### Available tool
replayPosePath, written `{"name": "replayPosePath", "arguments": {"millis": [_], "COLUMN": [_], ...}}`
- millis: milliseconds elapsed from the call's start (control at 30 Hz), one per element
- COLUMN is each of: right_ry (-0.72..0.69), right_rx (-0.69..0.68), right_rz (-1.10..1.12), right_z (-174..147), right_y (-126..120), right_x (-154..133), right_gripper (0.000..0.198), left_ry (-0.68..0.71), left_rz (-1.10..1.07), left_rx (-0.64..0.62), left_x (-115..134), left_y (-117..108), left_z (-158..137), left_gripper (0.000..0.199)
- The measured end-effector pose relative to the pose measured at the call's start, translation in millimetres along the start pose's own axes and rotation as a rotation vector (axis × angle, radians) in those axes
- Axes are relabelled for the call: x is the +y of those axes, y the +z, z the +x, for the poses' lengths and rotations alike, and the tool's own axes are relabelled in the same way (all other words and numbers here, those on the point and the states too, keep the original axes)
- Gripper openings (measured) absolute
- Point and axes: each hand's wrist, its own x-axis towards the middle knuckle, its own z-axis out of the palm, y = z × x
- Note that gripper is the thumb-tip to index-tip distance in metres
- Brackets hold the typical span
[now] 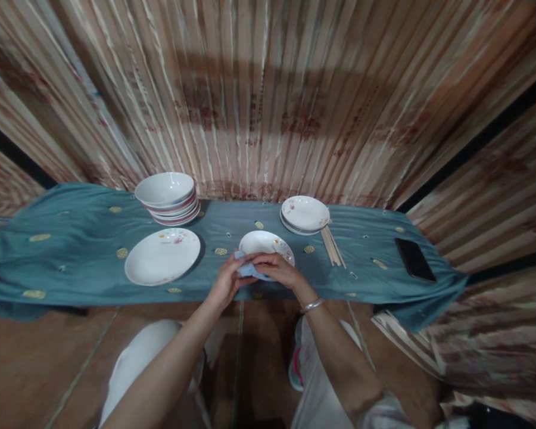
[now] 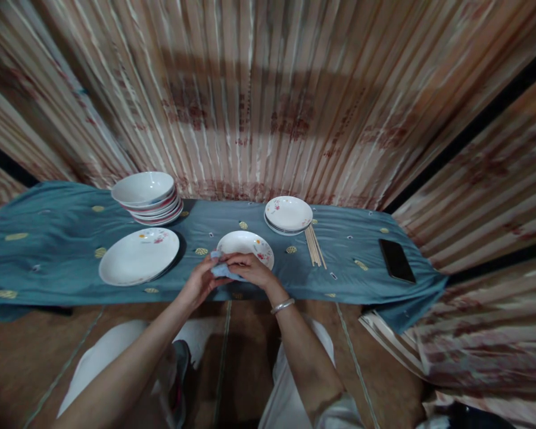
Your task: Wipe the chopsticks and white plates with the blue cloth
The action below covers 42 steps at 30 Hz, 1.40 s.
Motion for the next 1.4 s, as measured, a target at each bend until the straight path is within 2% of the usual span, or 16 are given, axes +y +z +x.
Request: {"name": "replayPosePath", "arguments": {"millis": [200,367,567,1000,1400], "right_ry": [0.073,0.085,0.137,0.197,0.167], "right_rx": [-0.060,-0.145,-0.191,0.037,0.320], "right_rz": [-0.092,-0.204,-0.303,-0.678,-1.054], "right_z": [-13,-27,-40,-59,-46], "right_y": [-12,-23,-37,-60,-69], "right_x": [-5,-10,-4,-3,6], "right_gripper": [0.017,0.015,0.015,0.018,0.019], "left_ry": [-0.008,0.005,0.009,0.053,0.053], "left_rz": [0.044,0.081,0.083,0.116,0.137], "left_rx": [0.014,0.087,0.088,0.045,0.050], "left_x": [-3,-8,-10,-11,-10], "left_y": [-1,-3,-6,-7,-2], "left_z": [4,8,11,15,16], "left_gripper": [0.054,0.066,0.065,0.058,0.067]}}
